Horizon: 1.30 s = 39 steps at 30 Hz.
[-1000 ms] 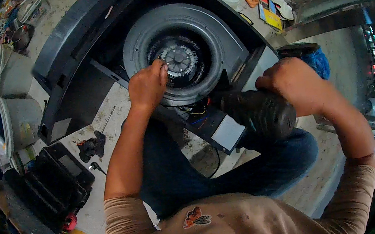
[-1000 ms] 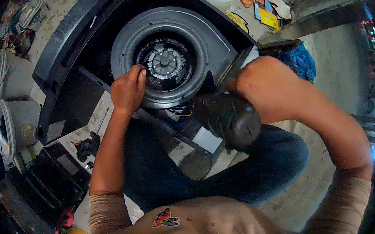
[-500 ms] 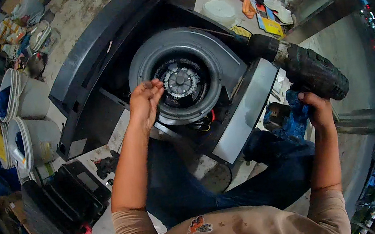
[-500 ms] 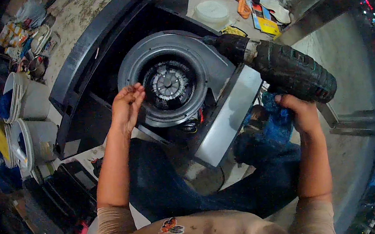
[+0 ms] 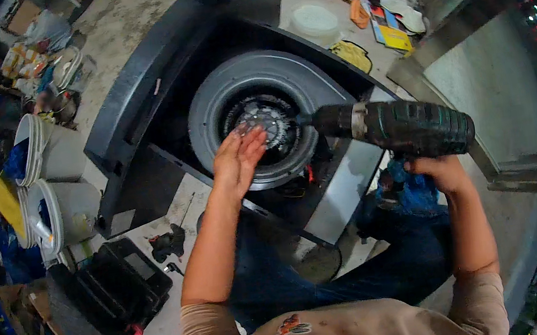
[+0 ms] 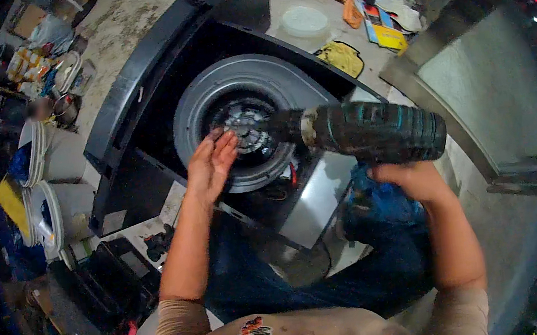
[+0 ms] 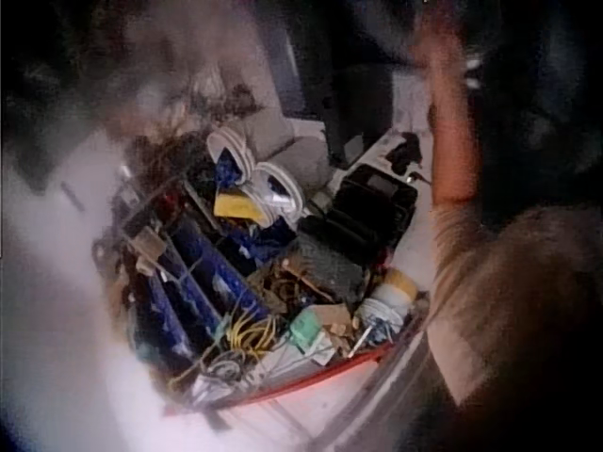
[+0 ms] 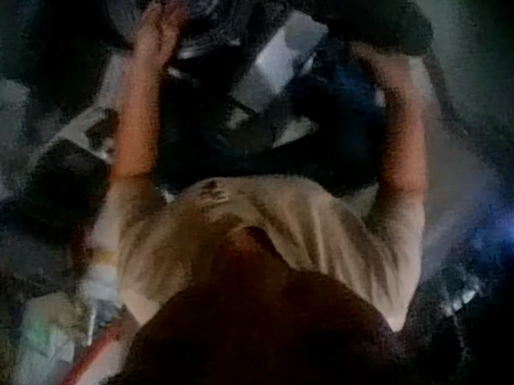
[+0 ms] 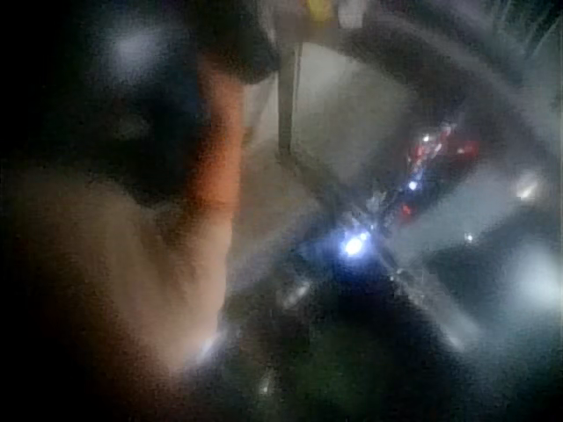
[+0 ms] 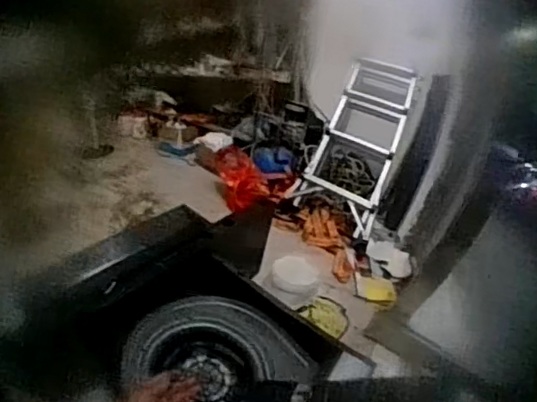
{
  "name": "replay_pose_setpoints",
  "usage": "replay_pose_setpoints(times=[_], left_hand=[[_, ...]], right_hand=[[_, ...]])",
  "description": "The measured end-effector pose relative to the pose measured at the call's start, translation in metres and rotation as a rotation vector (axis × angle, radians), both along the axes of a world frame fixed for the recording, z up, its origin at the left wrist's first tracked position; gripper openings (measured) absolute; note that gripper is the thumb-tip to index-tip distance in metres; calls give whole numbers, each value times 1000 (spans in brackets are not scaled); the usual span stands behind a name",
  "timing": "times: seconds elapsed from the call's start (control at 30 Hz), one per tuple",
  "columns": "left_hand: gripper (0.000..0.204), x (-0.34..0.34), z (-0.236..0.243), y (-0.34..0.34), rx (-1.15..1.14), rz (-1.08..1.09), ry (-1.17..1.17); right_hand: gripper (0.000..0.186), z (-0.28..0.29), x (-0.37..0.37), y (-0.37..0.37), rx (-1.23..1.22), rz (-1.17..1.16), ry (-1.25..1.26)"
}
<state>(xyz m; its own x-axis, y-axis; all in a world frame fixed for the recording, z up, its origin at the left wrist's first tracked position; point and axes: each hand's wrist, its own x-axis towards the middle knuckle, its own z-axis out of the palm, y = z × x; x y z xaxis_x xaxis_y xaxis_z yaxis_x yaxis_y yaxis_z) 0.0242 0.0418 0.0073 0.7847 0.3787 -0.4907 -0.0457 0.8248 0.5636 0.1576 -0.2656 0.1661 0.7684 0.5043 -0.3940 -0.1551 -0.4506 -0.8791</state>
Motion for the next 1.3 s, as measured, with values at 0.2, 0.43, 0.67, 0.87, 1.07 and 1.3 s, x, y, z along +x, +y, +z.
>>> replay_pose_setpoints(times=[0.2, 0.43, 0.67, 0.87, 1.07, 1.3], left_hand=[[27, 8, 20, -13, -240, 172, -286], [27, 3, 17, -3, -322, 194, -401], [27, 5, 18, -3, -239, 192, -350], [26, 9, 20, -7, -139, 189, -326], [27, 8, 24, -8, -54, 150, -274], [40, -3, 29, 11, 370, 57, 34]], right_hand=[[49, -10, 0, 1, -36, 98, 23], [50, -11, 1, 0, -12, 75, 13], [49, -14, 1, -3, -14, 85, 17], [48, -11, -1, 1, -49, 86, 3], [47, -11, -2, 6, -78, 100, 2], [42, -11, 7, 3, -40, 29, -57]])
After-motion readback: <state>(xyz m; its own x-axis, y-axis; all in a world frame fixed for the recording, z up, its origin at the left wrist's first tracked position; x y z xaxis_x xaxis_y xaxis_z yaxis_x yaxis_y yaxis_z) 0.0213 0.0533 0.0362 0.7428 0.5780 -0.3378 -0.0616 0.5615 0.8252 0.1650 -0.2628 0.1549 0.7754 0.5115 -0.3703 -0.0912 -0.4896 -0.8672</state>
